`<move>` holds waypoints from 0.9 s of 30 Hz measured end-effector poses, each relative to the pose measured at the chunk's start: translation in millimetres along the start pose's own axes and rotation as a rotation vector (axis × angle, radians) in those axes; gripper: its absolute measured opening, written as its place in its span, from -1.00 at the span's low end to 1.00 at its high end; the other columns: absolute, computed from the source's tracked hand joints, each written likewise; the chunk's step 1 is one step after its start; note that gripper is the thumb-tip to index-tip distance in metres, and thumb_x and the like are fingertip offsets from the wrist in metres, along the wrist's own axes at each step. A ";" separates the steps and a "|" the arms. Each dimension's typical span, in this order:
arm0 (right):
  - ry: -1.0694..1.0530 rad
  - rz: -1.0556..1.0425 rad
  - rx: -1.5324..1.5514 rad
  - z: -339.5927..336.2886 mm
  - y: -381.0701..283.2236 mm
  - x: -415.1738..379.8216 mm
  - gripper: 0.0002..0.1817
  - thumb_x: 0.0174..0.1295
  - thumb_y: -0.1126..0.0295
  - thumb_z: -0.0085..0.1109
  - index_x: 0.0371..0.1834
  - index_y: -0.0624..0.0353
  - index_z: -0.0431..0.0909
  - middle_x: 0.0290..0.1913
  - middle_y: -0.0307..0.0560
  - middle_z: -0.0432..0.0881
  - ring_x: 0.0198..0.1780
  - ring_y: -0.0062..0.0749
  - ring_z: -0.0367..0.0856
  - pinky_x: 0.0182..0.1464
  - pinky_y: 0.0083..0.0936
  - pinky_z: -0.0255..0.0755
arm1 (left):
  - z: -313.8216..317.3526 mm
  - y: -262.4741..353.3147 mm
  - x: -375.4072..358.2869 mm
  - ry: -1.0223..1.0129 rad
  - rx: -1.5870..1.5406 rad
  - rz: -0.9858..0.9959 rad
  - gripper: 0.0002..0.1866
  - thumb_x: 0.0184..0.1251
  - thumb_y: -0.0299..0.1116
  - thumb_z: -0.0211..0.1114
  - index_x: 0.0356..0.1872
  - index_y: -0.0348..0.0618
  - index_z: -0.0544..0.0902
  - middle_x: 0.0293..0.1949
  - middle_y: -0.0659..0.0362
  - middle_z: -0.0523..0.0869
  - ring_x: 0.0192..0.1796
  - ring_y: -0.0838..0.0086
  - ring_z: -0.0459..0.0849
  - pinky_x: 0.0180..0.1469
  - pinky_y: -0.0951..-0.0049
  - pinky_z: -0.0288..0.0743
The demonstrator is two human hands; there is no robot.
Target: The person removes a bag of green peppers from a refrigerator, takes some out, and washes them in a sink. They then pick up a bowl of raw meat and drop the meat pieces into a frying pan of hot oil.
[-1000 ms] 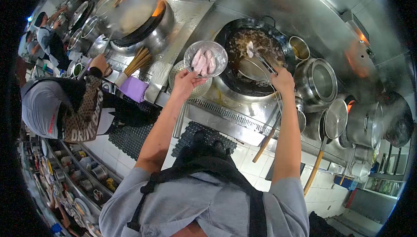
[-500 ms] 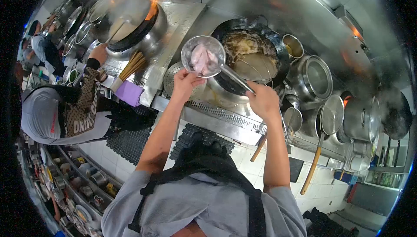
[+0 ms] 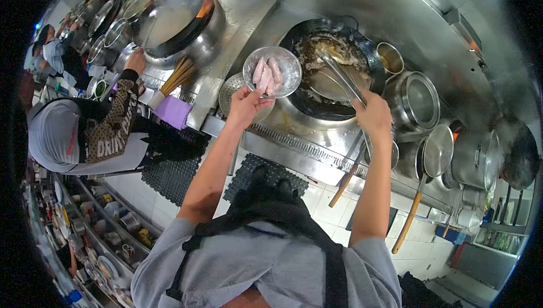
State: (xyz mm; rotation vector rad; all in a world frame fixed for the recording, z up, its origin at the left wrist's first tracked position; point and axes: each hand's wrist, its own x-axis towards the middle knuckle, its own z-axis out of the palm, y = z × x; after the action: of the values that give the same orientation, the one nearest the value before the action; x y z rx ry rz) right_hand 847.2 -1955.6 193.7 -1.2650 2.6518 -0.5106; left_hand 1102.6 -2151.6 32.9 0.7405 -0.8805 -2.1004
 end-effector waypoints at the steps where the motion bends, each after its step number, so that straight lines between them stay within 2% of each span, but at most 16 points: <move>1: -0.023 -0.003 0.014 -11.0 -11.9 -14.3 -0.52 0.20 0.21 0.27 0.18 0.11 0.64 0.01 0.20 0.70 0.07 0.12 0.66 0.14 -0.14 0.49 | -0.6 0.6 -0.6 -0.003 0.024 0.002 -0.80 0.44 -0.54 0.17 -0.03 -0.48 0.53 -0.13 -0.10 0.71 -0.18 0.14 0.81 -0.09 0.23 0.78; 5: -0.126 -0.133 0.038 7.9 -34.6 -36.1 -0.53 0.22 0.25 0.26 0.20 0.13 0.62 -0.03 0.19 0.71 0.02 0.13 0.68 0.10 -0.15 0.51 | 11.5 9.9 -5.5 -0.066 0.085 0.003 -0.79 0.44 -0.53 0.16 -0.02 -0.48 0.54 -0.14 -0.09 0.71 -0.17 0.16 0.81 -0.07 0.24 0.77; 8: -0.097 -0.169 0.002 30.5 -42.3 -31.3 -0.55 0.20 0.30 0.29 0.17 0.14 0.64 -0.12 0.23 0.73 -0.10 0.04 0.73 -0.02 -0.28 0.53 | 16.6 12.8 -7.9 -0.075 0.068 -0.005 -0.78 0.44 -0.54 0.15 -0.01 -0.49 0.53 -0.12 -0.10 0.71 -0.16 0.13 0.81 -0.08 0.22 0.77; 9: -0.095 -0.127 0.035 23.3 -42.7 -34.6 -0.56 0.21 0.29 0.27 0.16 0.14 0.64 -0.10 0.23 0.72 -0.07 0.07 0.71 0.02 -0.23 0.52 | 17.9 12.4 -6.9 -0.068 0.054 -0.006 -0.78 0.43 -0.54 0.15 0.00 -0.49 0.52 -0.11 -0.11 0.71 -0.15 0.12 0.81 -0.09 0.21 0.77; 11: -0.095 -0.052 0.101 4.7 -46.1 -42.3 -0.58 0.22 0.26 0.22 0.14 0.12 0.66 -0.05 0.22 0.70 0.00 0.12 0.68 0.09 -0.13 0.50 | 14.4 10.8 -3.1 0.002 0.010 -0.018 -0.89 0.43 -0.55 0.16 -0.18 -0.42 0.45 -0.16 -0.16 0.69 -0.20 0.08 0.81 -0.13 0.22 0.79; 12: -0.071 -0.045 0.139 4.4 -39.2 -39.0 -0.59 0.22 0.25 0.23 0.13 0.12 0.67 -0.05 0.22 0.70 0.00 0.12 0.68 0.10 -0.13 0.50 | 10.6 8.7 -2.1 0.039 -0.012 -0.028 -0.89 0.43 -0.55 0.16 -0.27 -0.38 0.42 -0.18 -0.18 0.69 -0.22 0.06 0.81 -0.16 0.22 0.80; 14: -0.025 -0.030 0.215 6.3 -12.1 -20.6 -0.59 0.20 0.23 0.24 0.10 0.11 0.68 -0.04 0.22 0.71 0.02 0.10 0.69 0.11 -0.14 0.50 | -0.9 2.3 0.0 0.051 -0.024 -0.036 -0.86 0.43 -0.57 0.16 -0.31 -0.33 0.37 -0.18 -0.20 0.68 -0.21 0.01 0.81 -0.15 0.19 0.80; 17: 0.027 -0.081 0.016 55.5 31.7 30.5 -0.54 0.18 0.19 0.28 0.15 0.09 0.67 -0.03 0.21 0.71 0.04 0.09 0.68 0.14 -0.16 0.50 | -5.1 1.8 -3.7 0.055 -0.051 -0.037 -0.84 0.43 -0.58 0.15 -0.33 -0.31 0.34 -0.19 -0.20 0.67 -0.20 -0.03 0.81 -0.14 0.17 0.80; 20: -0.026 0.022 -0.023 92.6 37.3 59.0 -0.53 0.19 0.16 0.28 0.16 0.08 0.66 -0.02 0.18 0.72 0.08 0.10 0.67 0.18 -0.14 0.50 | -6.7 2.5 -7.2 0.040 -0.053 -0.042 -0.85 0.43 -0.58 0.14 -0.33 -0.32 0.34 -0.18 -0.22 0.68 -0.18 -0.04 0.80 -0.13 0.17 0.80; 21: -0.014 0.054 -0.047 84.5 27.6 51.7 -0.53 0.19 0.15 0.27 0.15 0.07 0.66 -0.02 0.18 0.72 0.07 0.11 0.67 0.17 -0.12 0.50 | -8.1 2.0 -10.8 0.035 -0.048 -0.048 -0.86 0.43 -0.58 0.14 -0.33 -0.33 0.35 -0.17 -0.23 0.68 -0.18 -0.05 0.80 -0.13 0.17 0.80; 22: 0.000 0.084 -0.071 70.4 19.5 47.1 -0.54 0.20 0.15 0.27 0.15 0.07 0.66 -0.02 0.17 0.72 0.07 0.12 0.67 0.17 -0.11 0.50 | -9.5 2.3 -13.6 0.025 -0.042 -0.052 -0.91 0.43 -0.58 0.14 -0.21 -0.37 0.40 -0.14 -0.21 0.69 -0.16 -0.02 0.80 -0.12 0.18 0.79; 23: 0.015 0.111 -0.097 54.2 10.3 43.1 -0.54 0.21 0.14 0.26 0.14 0.06 0.66 -0.03 0.17 0.72 0.07 0.13 0.67 0.17 -0.09 0.51 | -9.4 4.5 -17.7 0.017 -0.038 -0.053 -0.86 0.43 -0.57 0.14 -0.09 -0.42 0.45 -0.11 -0.19 0.70 -0.15 0.01 0.80 -0.10 0.19 0.78; 24: 0.092 0.023 -0.136 44.1 9.5 38.1 -0.64 0.19 0.22 0.25 0.02 0.11 0.70 -0.05 0.17 0.73 0.03 0.11 0.70 0.12 -0.07 0.54 | -11.3 3.9 -22.0 0.013 -0.035 -0.060 -0.77 0.43 -0.56 0.15 0.03 -0.46 0.51 -0.07 -0.17 0.71 -0.13 0.04 0.80 -0.08 0.21 0.77; 27: -0.085 0.001 -0.475 34.8 10.3 64.9 -0.72 0.18 0.32 0.20 -0.08 0.14 0.72 -0.05 0.19 0.73 0.00 0.10 0.73 0.06 -0.10 0.58 | -17.7 1.4 -22.0 0.015 0.000 -0.076 -0.76 0.44 -0.54 0.17 0.04 -0.47 0.51 -0.06 -0.16 0.71 -0.11 0.05 0.80 -0.08 0.20 0.77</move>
State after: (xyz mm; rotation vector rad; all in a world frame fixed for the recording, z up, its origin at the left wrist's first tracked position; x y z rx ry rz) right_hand 808.8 -2008.2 157.8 -1.3573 2.7935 0.1885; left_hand 1128.3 -2141.0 28.2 0.8001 -0.8560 -2.1580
